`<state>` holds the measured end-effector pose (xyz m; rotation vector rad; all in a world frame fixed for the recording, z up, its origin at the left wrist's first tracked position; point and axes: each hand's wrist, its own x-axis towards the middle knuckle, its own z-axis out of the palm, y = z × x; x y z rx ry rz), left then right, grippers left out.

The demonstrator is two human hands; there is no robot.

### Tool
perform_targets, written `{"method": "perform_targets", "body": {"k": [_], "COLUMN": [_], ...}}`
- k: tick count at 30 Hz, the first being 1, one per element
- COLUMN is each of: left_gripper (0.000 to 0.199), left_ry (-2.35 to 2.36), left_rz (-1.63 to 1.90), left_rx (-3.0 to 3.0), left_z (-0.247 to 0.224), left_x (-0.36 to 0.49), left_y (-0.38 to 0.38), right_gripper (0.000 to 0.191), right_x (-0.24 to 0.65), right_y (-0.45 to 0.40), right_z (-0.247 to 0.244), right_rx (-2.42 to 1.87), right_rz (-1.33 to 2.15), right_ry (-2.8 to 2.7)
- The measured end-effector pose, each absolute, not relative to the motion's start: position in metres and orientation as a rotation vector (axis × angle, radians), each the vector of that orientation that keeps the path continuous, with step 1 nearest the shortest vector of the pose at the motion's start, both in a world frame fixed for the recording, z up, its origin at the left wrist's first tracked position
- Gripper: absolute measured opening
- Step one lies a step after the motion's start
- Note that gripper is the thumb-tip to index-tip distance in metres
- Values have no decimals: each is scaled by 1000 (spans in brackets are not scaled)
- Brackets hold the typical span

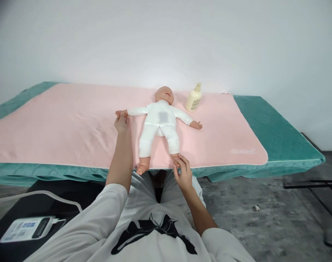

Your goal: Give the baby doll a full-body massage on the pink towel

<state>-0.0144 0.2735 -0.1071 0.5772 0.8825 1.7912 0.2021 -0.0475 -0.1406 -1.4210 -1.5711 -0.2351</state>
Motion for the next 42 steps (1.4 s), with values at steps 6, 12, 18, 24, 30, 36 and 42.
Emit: {"method": "perform_targets", "body": {"k": [6, 12, 18, 24, 30, 36, 42], "left_gripper": [22, 21, 32, 26, 24, 22, 23], "left_ry": [949, 1006, 943, 837, 792, 775, 768], "left_rz": [1885, 1944, 2022, 1779, 1645, 1581, 1594], "left_rx": [515, 659, 1162, 1856, 2127, 2158, 2103], "left_z": [-99, -89, -75, -75, -82, -86, -85], "left_x": [-6, -1, 14, 29, 27, 25, 26], "left_y": [263, 257, 236, 222, 230, 236, 235], "right_gripper": [43, 46, 46, 39, 28, 29, 28], "right_x": [201, 206, 212, 212, 210, 210, 211], "right_y": [-44, -32, -8, 18, 44, 63, 64], "right_z": [-132, -125, -114, -92, -79, -72, -75], "right_rx": [-1343, -1286, -1247, -1212, -1237, -1209, -1225], "right_rz": [-273, -258, -197, -241, -307, -322, -286], "right_ry": [-1494, -1374, -1337, -1392, -1403, -1417, -1408]}}
